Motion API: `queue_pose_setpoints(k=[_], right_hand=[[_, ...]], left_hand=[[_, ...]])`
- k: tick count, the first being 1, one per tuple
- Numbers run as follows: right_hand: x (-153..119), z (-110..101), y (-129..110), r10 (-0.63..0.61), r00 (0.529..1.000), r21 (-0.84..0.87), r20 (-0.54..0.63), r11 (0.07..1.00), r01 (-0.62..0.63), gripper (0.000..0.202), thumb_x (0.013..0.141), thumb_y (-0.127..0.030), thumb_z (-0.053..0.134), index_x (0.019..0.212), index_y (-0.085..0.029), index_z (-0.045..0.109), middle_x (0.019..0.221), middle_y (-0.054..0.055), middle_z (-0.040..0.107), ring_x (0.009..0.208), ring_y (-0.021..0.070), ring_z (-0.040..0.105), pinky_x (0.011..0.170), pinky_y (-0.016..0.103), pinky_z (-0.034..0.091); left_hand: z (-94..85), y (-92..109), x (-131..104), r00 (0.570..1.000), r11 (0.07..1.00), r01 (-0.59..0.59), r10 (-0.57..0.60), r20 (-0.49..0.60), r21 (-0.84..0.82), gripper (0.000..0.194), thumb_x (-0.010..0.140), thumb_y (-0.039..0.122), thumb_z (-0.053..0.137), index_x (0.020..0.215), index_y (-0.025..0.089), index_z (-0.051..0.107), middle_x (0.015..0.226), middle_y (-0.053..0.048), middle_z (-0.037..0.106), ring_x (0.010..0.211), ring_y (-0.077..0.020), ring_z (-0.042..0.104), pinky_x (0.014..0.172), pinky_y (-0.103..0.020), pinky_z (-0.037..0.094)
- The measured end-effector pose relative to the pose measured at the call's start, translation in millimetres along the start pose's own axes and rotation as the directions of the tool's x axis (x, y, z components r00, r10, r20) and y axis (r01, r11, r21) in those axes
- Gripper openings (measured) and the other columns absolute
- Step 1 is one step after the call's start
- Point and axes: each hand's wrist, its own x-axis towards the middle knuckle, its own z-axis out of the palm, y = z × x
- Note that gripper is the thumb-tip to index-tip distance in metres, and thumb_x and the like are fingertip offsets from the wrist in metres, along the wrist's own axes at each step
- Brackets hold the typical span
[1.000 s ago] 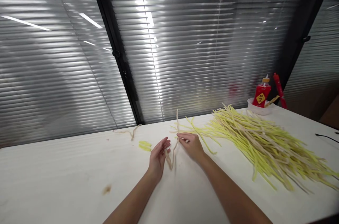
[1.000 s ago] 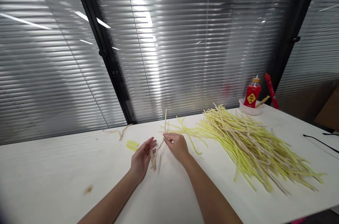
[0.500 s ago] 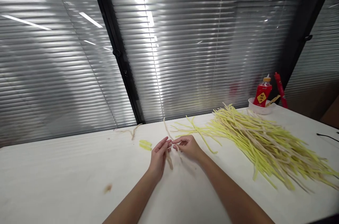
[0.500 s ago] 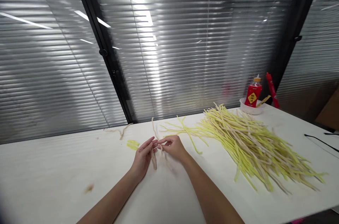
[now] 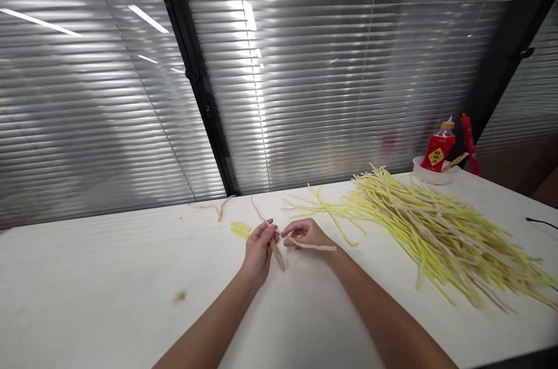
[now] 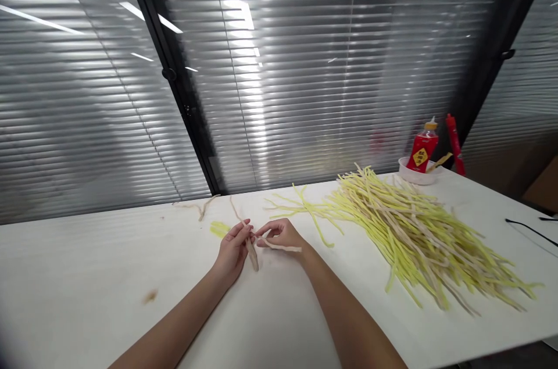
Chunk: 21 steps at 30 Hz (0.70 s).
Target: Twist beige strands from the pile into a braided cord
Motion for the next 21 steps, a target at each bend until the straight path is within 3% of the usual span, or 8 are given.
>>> queue_pose_setpoints(k=[4, 9, 14, 21], right_hand=[[0.4, 1.1, 1.0, 0.084, 0.993, 0.078, -0.08, 0.994, -0.078, 0.033, 0.059, -0.038, 0.076, 0.082, -0.015, 0.07, 0.062, 0.0, 0.061, 0.049, 0.0082, 0.05, 0.047, 0.021, 0.041], [-3.2, 1.1, -6.3, 0.082, 0.992, 0.094, -0.093, 0.993, -0.073, 0.034, 0.061, -0.038, 0.075, 0.087, -0.016, 0.071, 0.069, 0.002, 0.065, 0.054, 0.0094, 0.053, 0.051, 0.022, 0.043], [-6.1, 1.3, -5.9, 0.124, 0.991, 0.124, 0.043, 0.984, -0.129, 0.039, 0.061, -0.038, 0.074, 0.093, -0.017, 0.07, 0.081, 0.006, 0.07, 0.056, 0.0095, 0.054, 0.045, 0.019, 0.033], [-5.9, 0.8, -3.0, 0.074, 0.984, 0.164, 0.161, 0.981, -0.101, 0.046, 0.062, -0.036, 0.074, 0.104, -0.017, 0.066, 0.091, 0.008, 0.069, 0.053, 0.007, 0.051, 0.043, 0.018, 0.031]], left_hand=[[1.8, 1.0, -0.7, 1.0, 0.999, -0.005, 0.004, -0.021, -0.036, 0.036, 0.06, 0.023, 0.078, 0.091, 0.015, 0.061, 0.072, 0.002, 0.06, 0.062, -0.0071, 0.054, 0.064, -0.02, 0.044], [3.4, 2.5, -1.9, 1.0, 1.0, -0.017, 0.017, -0.023, -0.009, 0.032, 0.059, 0.026, 0.078, 0.083, 0.014, 0.061, 0.068, 0.002, 0.058, 0.058, -0.0074, 0.052, 0.06, -0.021, 0.042], [2.5, 2.1, -1.6, 1.0, 1.0, -0.023, 0.023, -0.01, -0.012, 0.033, 0.056, 0.027, 0.08, 0.082, 0.015, 0.063, 0.071, 0.002, 0.059, 0.06, -0.0073, 0.054, 0.061, -0.021, 0.044], [2.6, 1.2, -2.1, 1.0, 1.0, -0.005, 0.005, 0.024, 0.014, 0.032, 0.058, 0.028, 0.078, 0.082, 0.014, 0.063, 0.067, 0.001, 0.06, 0.057, -0.0082, 0.053, 0.057, -0.022, 0.043]])
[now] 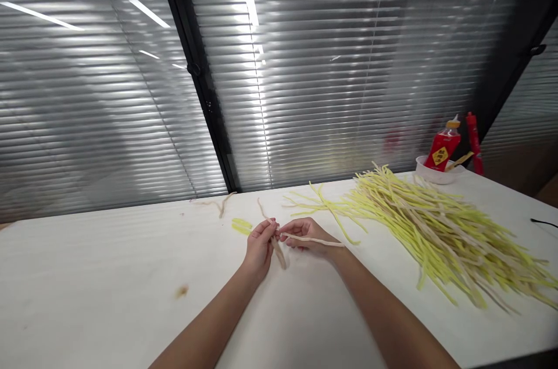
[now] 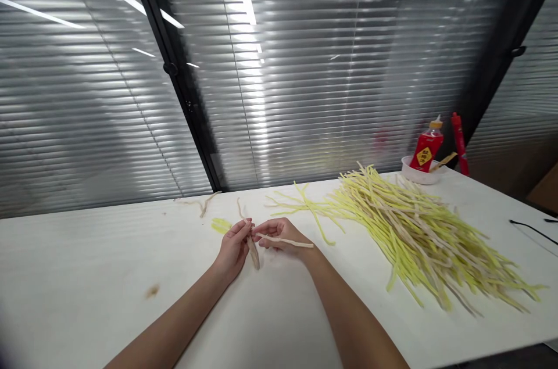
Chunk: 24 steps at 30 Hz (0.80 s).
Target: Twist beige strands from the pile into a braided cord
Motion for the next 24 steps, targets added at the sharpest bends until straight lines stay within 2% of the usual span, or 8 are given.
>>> queue_pose_setpoints(k=[9, 14, 18, 24], right_hand=[[1.6, -1.8, 2.9, 0.017, 1.0, 0.072, 0.014, 0.997, -0.018, 0.042, 0.061, -0.034, 0.076, 0.097, -0.018, 0.063, 0.09, 0.007, 0.069, 0.065, 0.0114, 0.06, 0.052, 0.019, 0.041], [0.2, -2.5, -0.1, 0.02, 0.999, 0.073, 0.044, 0.997, -0.023, 0.033, 0.068, -0.037, 0.071, 0.093, -0.016, 0.065, 0.095, 0.009, 0.068, 0.07, 0.0127, 0.063, 0.054, 0.02, 0.043], [-0.2, -4.3, -2.6, 0.025, 0.997, 0.075, 0.073, 0.997, -0.03, 0.034, 0.07, -0.038, 0.069, 0.095, -0.015, 0.067, 0.099, 0.01, 0.067, 0.074, 0.014, 0.063, 0.056, 0.02, 0.044], [1.0, -5.2, -2.8, 0.063, 0.995, 0.056, 0.073, 0.996, -0.068, 0.03, 0.066, -0.036, 0.071, 0.089, -0.016, 0.071, 0.086, 0.006, 0.068, 0.072, 0.0143, 0.061, 0.058, 0.022, 0.043]], left_hand=[[1.6, 1.7, -0.8, 1.0, 1.0, -0.003, 0.003, -0.002, -0.004, 0.029, 0.057, 0.025, 0.079, 0.079, 0.014, 0.063, 0.07, 0.0, 0.061, 0.06, -0.0077, 0.053, 0.058, -0.02, 0.042], [-0.1, 0.5, 0.6, 1.0, 1.0, 0.0, 0.0, 0.01, 0.004, 0.031, 0.058, 0.026, 0.078, 0.081, 0.014, 0.062, 0.072, 0.0, 0.061, 0.059, -0.0083, 0.054, 0.058, -0.022, 0.044], [-2.3, -1.3, 2.1, 1.0, 1.0, -0.002, 0.002, 0.017, 0.008, 0.031, 0.06, 0.026, 0.077, 0.084, 0.014, 0.062, 0.074, 0.0, 0.061, 0.06, -0.0083, 0.055, 0.059, -0.022, 0.045], [-1.3, -1.8, -0.8, 0.999, 0.999, -0.003, 0.002, 0.033, 0.032, 0.032, 0.059, 0.026, 0.078, 0.085, 0.014, 0.061, 0.072, -0.001, 0.063, 0.059, -0.009, 0.055, 0.058, -0.022, 0.044]])
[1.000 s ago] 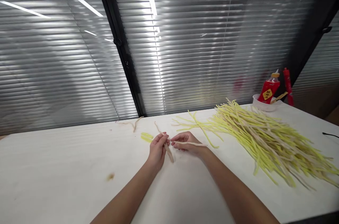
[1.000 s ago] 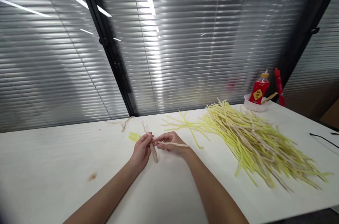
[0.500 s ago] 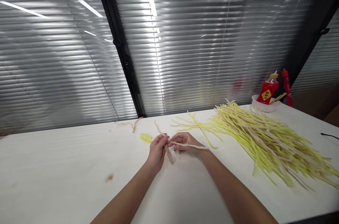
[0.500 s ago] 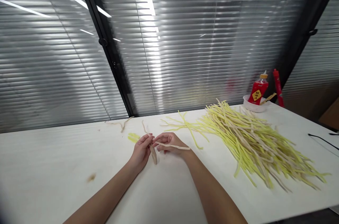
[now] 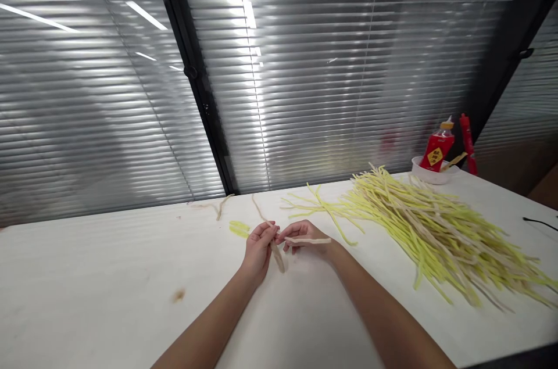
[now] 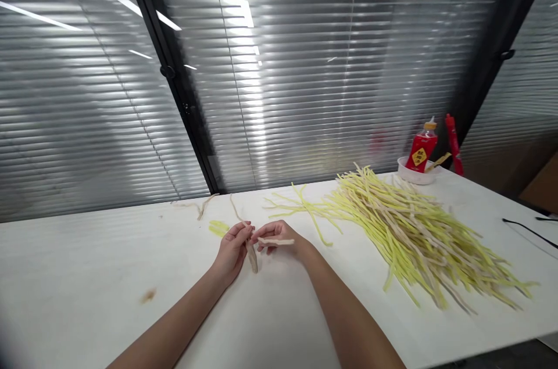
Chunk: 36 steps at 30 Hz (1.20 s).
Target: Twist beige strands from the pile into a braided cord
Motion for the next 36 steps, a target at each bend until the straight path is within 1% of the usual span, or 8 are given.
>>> queue_pose_setpoints(k=[5, 8, 13, 22, 25, 28, 32, 36], right_hand=[[-1.3, 3.1, -3.7, 0.002, 0.996, -0.036, -0.088, 0.999, -0.005, 0.026, 0.061, -0.031, 0.073, 0.083, -0.016, 0.074, 0.069, 0.003, 0.065, 0.058, 0.0106, 0.053, 0.056, 0.024, 0.041], [-1.3, 4.2, -5.1, 0.007, 0.995, -0.014, -0.1, 1.0, -0.008, 0.022, 0.058, -0.029, 0.075, 0.075, -0.015, 0.074, 0.07, 0.003, 0.065, 0.056, 0.0099, 0.051, 0.056, 0.025, 0.039], [1.6, 2.6, 0.9, 0.035, 0.992, 0.014, -0.121, 0.999, -0.033, 0.022, 0.058, -0.03, 0.076, 0.074, -0.015, 0.074, 0.064, 0.001, 0.064, 0.055, 0.009, 0.048, 0.056, 0.024, 0.037], [5.6, 0.9, 10.8, 0.073, 0.973, 0.072, -0.22, 0.996, -0.058, 0.026, 0.057, -0.036, 0.078, 0.07, -0.014, 0.073, 0.063, 0.002, 0.063, 0.057, 0.0104, 0.052, 0.061, 0.026, 0.041], [6.0, 1.2, 10.5, 0.077, 0.971, 0.073, -0.224, 0.995, -0.062, 0.027, 0.058, -0.038, 0.078, 0.072, -0.015, 0.073, 0.068, 0.003, 0.064, 0.059, 0.0103, 0.052, 0.062, 0.026, 0.041], [5.6, 1.8, 9.4, 0.078, 0.972, 0.051, -0.223, 0.996, -0.068, 0.028, 0.058, -0.039, 0.077, 0.073, -0.015, 0.073, 0.066, 0.002, 0.063, 0.057, 0.01, 0.051, 0.061, 0.026, 0.041], [4.9, 3.3, 8.4, 0.07, 0.972, 0.008, -0.223, 0.998, -0.07, 0.029, 0.06, -0.039, 0.076, 0.074, -0.014, 0.073, 0.066, 0.002, 0.063, 0.058, 0.01, 0.052, 0.061, 0.025, 0.04], [5.3, 4.1, 8.8, 0.052, 0.974, -0.047, -0.22, 0.997, -0.064, 0.031, 0.061, -0.041, 0.075, 0.076, -0.014, 0.073, 0.067, 0.003, 0.064, 0.059, 0.01, 0.052, 0.06, 0.024, 0.04]], left_hand=[[1.5, 0.1, -1.9, 1.0, 1.0, 0.003, -0.004, 0.004, 0.016, 0.033, 0.058, 0.024, 0.079, 0.083, 0.013, 0.062, 0.07, -0.003, 0.066, 0.062, -0.0098, 0.058, 0.059, -0.021, 0.045], [0.9, -0.6, -1.4, 1.0, 1.0, -0.004, 0.003, 0.024, 0.023, 0.032, 0.058, 0.024, 0.079, 0.083, 0.013, 0.063, 0.07, -0.003, 0.067, 0.061, -0.0099, 0.058, 0.06, -0.021, 0.046], [1.5, -1.6, -2.1, 0.999, 0.999, -0.025, 0.023, 0.049, 0.036, 0.03, 0.059, 0.024, 0.078, 0.083, 0.014, 0.065, 0.068, -0.003, 0.066, 0.06, -0.0104, 0.059, 0.063, -0.022, 0.047], [1.4, -2.1, -4.5, 0.993, 0.995, -0.053, 0.043, 0.111, 0.087, 0.036, 0.057, 0.014, 0.074, 0.092, 0.015, 0.067, 0.084, -0.006, 0.068, 0.075, -0.0144, 0.061, 0.071, -0.025, 0.046], [1.9, -2.5, -5.8, 0.991, 0.988, -0.088, 0.075, 0.109, 0.125, 0.028, 0.062, 0.02, 0.073, 0.09, 0.016, 0.068, 0.087, -0.005, 0.067, 0.075, -0.0131, 0.059, 0.071, -0.024, 0.044], [2.4, -3.6, -6.4, 0.99, 0.977, -0.12, 0.106, 0.092, 0.175, 0.023, 0.066, 0.027, 0.073, 0.085, 0.017, 0.068, 0.087, -0.004, 0.066, 0.077, -0.013, 0.057, 0.072, -0.024, 0.043], [0.4, -7.3, -3.9, 0.99, 0.965, -0.134, 0.123, 0.063, 0.227, 0.021, 0.067, 0.03, 0.072, 0.082, 0.017, 0.068, 0.075, -0.003, 0.065, 0.071, -0.0121, 0.055, 0.069, -0.023, 0.042], [-1.8, -10.3, -1.2, 0.988, 0.964, -0.154, 0.147, 0.052, 0.218, 0.019, 0.068, 0.031, 0.072, 0.079, 0.016, 0.069, 0.068, -0.002, 0.063, 0.067, -0.0118, 0.054, 0.067, -0.023, 0.041]])
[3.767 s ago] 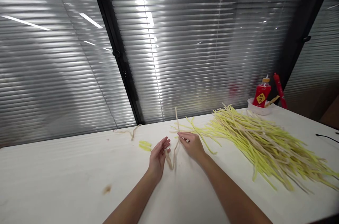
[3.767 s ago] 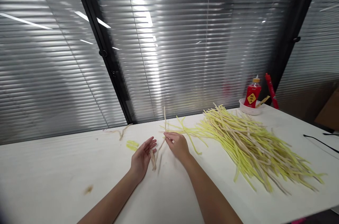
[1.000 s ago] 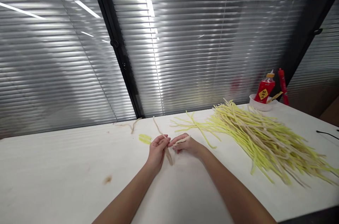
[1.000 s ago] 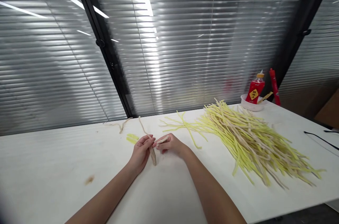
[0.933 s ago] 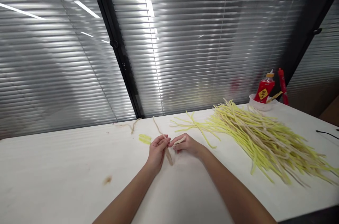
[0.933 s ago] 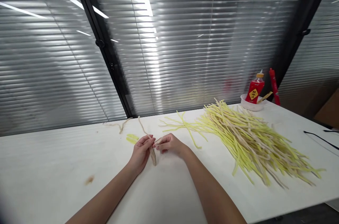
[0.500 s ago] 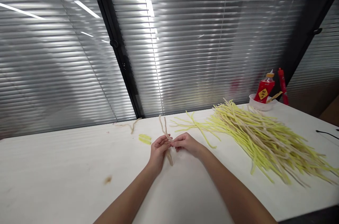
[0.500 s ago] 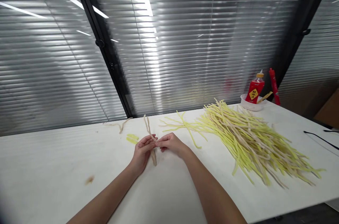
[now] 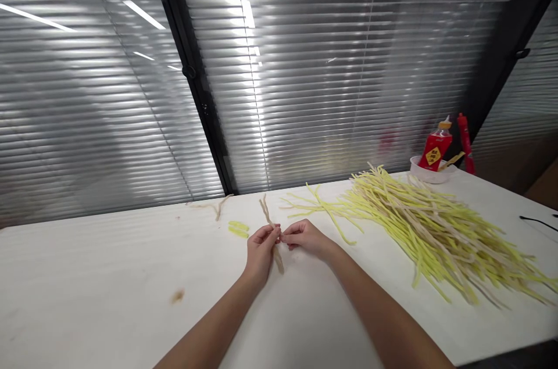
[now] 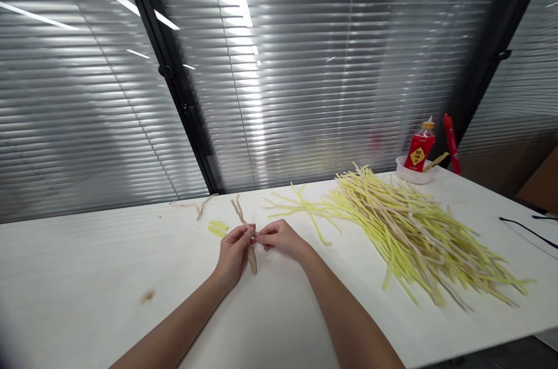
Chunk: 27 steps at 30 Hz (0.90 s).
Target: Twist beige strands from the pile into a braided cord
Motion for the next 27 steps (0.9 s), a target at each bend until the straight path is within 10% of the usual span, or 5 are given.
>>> queue_pose_setpoints(k=[27], right_hand=[[2.9, 0.1, 5.3, -0.02, 1.0, 0.045, -0.001, 0.999, 0.02, 0.037, 0.064, -0.048, 0.072, 0.08, -0.014, 0.071, 0.073, 0.004, 0.064, 0.056, 0.0082, 0.052, 0.059, 0.025, 0.043]], left_hand=[[-0.1, 5.4, 0.6, 0.994, 0.994, 0.053, -0.062, -0.088, -0.095, 0.021, 0.059, 0.03, 0.077, 0.072, 0.014, 0.071, 0.08, -0.004, 0.066, 0.071, -0.0123, 0.055, 0.065, -0.024, 0.043]])
